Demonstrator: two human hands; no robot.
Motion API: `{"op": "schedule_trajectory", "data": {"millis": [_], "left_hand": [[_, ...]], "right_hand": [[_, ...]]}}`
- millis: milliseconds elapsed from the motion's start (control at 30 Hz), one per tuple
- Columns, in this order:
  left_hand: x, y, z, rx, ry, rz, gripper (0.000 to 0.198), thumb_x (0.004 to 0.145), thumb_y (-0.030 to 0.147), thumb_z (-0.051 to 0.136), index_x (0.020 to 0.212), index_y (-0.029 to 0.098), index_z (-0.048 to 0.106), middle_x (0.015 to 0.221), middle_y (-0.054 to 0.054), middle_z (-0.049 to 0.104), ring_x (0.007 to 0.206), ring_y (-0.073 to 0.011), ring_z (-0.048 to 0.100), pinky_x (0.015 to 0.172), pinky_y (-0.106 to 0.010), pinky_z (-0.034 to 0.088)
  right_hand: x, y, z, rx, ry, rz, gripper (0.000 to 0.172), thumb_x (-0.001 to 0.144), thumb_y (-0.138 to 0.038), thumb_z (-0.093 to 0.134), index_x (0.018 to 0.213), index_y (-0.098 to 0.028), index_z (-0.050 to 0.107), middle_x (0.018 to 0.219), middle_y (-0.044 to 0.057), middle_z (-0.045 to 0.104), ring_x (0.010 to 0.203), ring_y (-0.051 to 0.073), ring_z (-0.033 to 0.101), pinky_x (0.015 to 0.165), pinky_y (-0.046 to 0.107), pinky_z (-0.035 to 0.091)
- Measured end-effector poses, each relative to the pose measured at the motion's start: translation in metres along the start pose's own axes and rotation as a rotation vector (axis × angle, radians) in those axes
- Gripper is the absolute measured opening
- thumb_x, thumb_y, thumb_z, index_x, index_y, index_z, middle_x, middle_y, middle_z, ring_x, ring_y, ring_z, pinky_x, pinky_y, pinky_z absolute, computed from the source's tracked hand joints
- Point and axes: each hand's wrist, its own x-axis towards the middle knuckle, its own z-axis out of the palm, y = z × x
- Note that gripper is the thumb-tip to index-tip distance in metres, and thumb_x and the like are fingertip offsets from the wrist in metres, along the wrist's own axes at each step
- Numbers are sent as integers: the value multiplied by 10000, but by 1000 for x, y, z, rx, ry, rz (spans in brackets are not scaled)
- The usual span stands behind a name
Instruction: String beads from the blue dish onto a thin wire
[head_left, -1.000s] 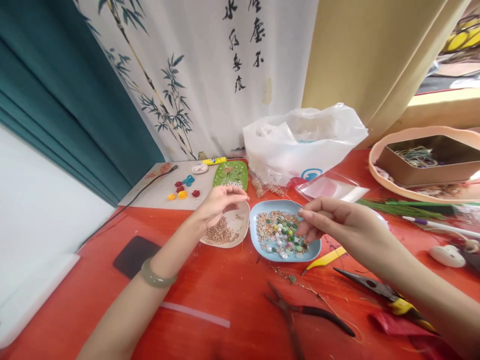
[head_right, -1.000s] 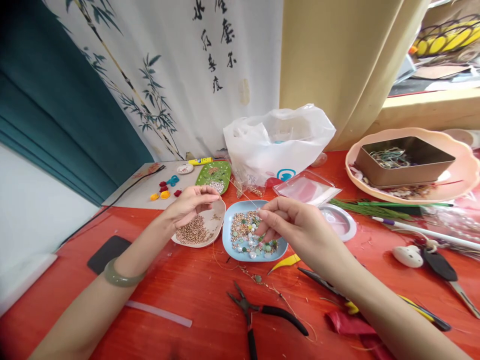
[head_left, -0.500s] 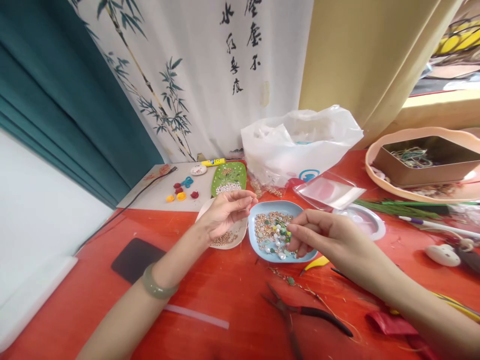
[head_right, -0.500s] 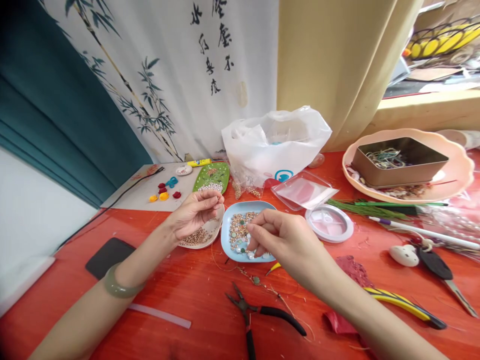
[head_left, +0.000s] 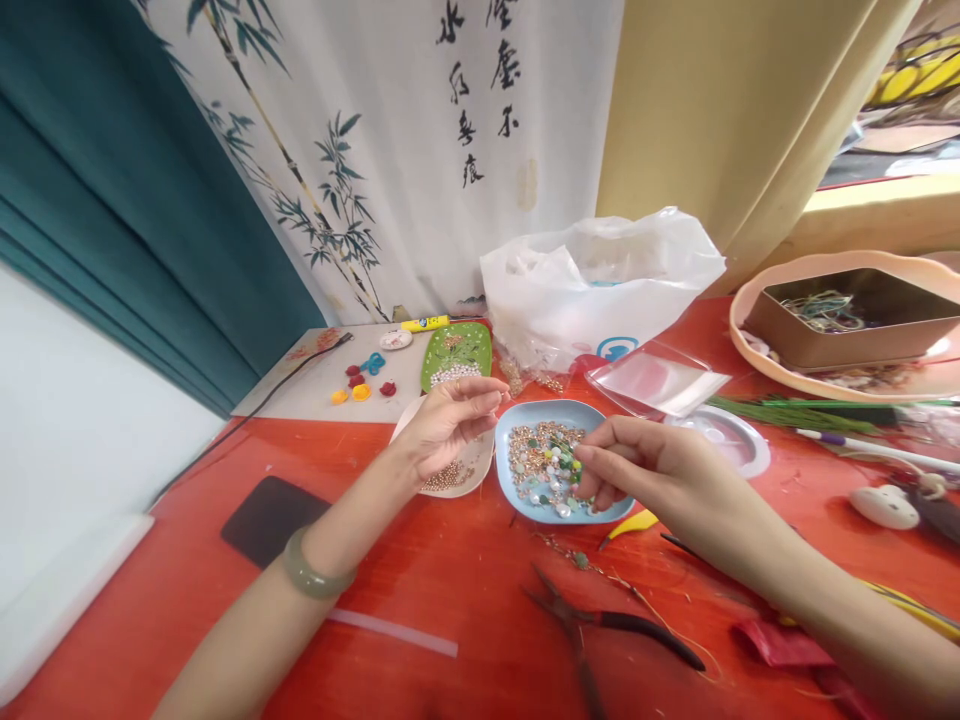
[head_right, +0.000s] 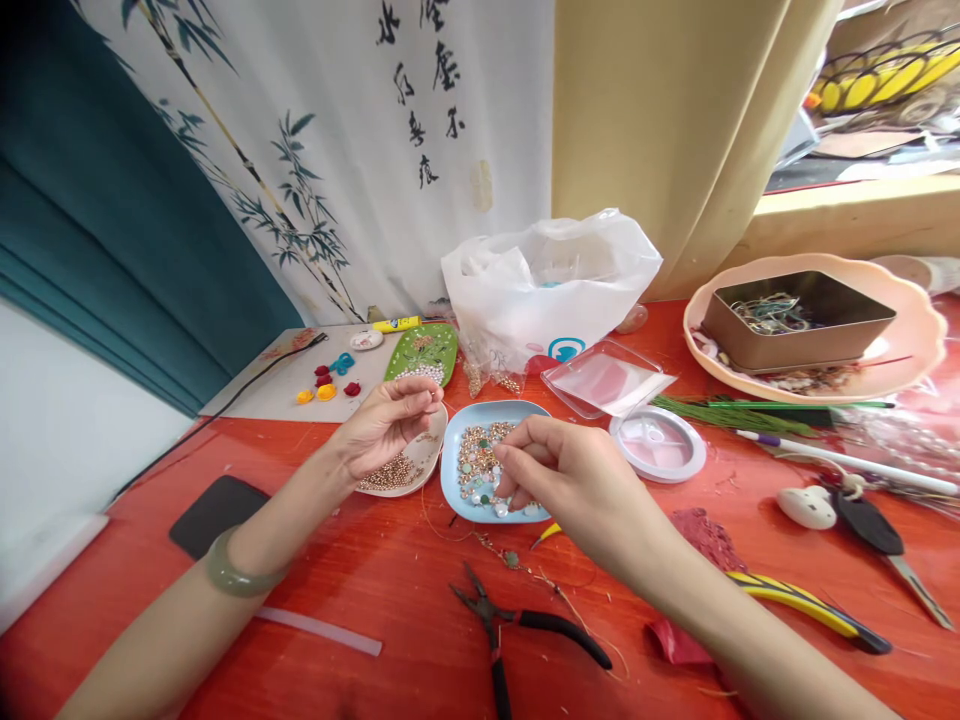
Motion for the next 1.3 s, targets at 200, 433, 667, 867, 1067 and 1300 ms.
{"op": "schedule_trajectory", "data": {"millis": [200, 433, 667, 867, 1067, 1300], "left_hand": [[0, 0, 0, 9, 2, 1, 122, 618, 25, 703, 660, 140, 697, 658, 17, 668, 569, -51, 613, 510, -114, 517], [0, -1, -2, 29, -4, 2, 136, 648, 16, 679, 670, 149, 697, 641, 28, 650, 532, -40, 598, 514, -114, 512], [1, -1, -2, 42, -11, 10, 125, 631, 31, 696, 665, 152, 698, 633, 31, 643, 521, -34, 585, 514, -114, 512], [0, -1, -1, 153, -19, 66, 102, 613, 82, 726, 671, 162, 699, 668, 20, 652, 567, -38, 574, 520, -109, 484], [-3, -1, 1, 288, -86, 194, 219, 600, 182, 764, 796, 168, 669, 737, 3, 664, 669, -80, 596, 540, -144, 471], [-8, -1, 7, 373, -109, 246, 88, 638, 214, 720, 671, 161, 658, 701, -5, 653, 639, -97, 591, 516, -174, 451]], "right_hand": [[0, 0, 1, -15, -2, -18, 244, 814, -387, 499, 684, -186, 550, 627, 30, 654, 568, 127, 614, 552, 247, 478], [1, 1, 0, -7, -1, -23, 235, 817, -383, 496, 693, -191, 552, 638, 29, 660, 572, 127, 615, 551, 249, 480], [1, 1, 0, -17, -2, -21, 222, 816, -369, 498, 694, -190, 547, 629, 24, 659, 562, 125, 615, 552, 246, 484], [1, 1, 0, -29, 6, -17, 221, 812, -368, 500, 690, -191, 550, 641, 30, 669, 571, 133, 625, 554, 253, 487], [2, 3, 1, 3, -12, -5, 230, 810, -386, 504, 685, -199, 552, 650, 28, 671, 584, 135, 631, 575, 263, 505], [6, 7, 1, 85, -95, -19, 259, 827, -403, 503, 698, -183, 545, 660, 16, 657, 564, 100, 599, 560, 229, 486]]}}
